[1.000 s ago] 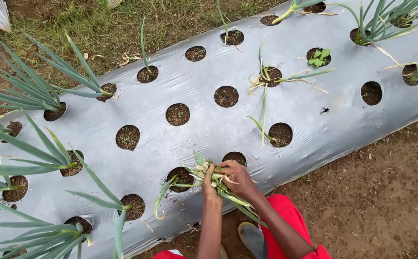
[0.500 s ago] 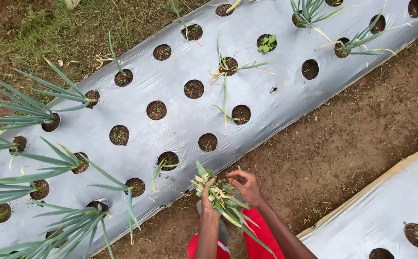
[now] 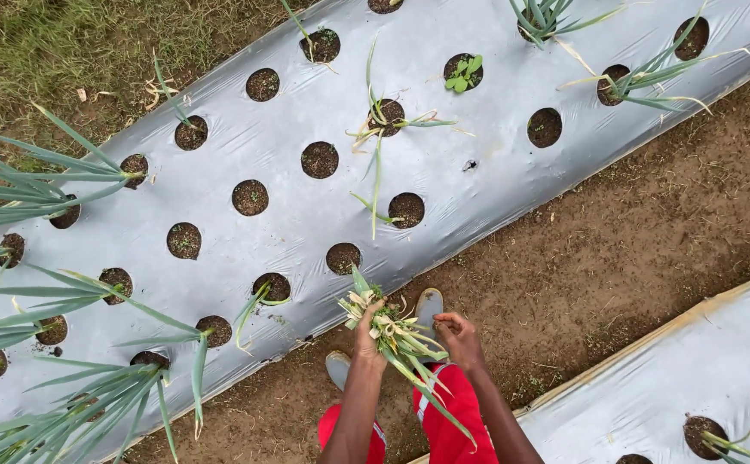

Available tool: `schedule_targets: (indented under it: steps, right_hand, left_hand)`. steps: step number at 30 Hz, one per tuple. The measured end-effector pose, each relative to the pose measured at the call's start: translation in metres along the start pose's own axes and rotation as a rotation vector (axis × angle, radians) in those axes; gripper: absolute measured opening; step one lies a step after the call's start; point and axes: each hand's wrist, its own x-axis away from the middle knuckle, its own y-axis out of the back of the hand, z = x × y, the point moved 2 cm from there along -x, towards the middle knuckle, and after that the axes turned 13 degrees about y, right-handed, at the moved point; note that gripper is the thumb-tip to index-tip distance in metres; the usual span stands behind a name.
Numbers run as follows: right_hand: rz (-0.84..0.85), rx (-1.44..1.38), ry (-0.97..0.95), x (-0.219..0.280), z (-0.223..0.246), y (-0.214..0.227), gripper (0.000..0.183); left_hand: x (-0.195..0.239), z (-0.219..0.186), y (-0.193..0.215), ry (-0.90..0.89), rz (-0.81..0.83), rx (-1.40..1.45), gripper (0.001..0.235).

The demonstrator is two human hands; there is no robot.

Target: Removing dead or yellowed leaves from scallion plants in a field to maintain plant health.

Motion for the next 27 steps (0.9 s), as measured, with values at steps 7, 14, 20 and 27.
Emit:
schedule_targets:
  steps: [7,14,20,27]
  right_hand:
    - [0.108,0.238,0.033,-0.113,-0.015,0.068,0.027]
    - [0.167,0.207,0.121,-0.195,0.002,0.063,0.027]
    - [0.222,0.262,0.146,-0.267,-0.009,0.011,0.027]
    - [0.174,0.354,0.23,-0.394,-0.052,-0.079,0.022]
  left_hand:
    - [-0.045,-0.011,-0.096,-0.026,0.058,0.063,0.032]
    - [-0.026,-0.106,-0.163,-0.154,0.139,0.031,0.028]
    - [-0.071,-0.223,-0.211,-0.371,0.026,-0.377,0.064]
    - [-0.17,-0.29,-0.264,-0.464,-0.226,-0.956,0.091]
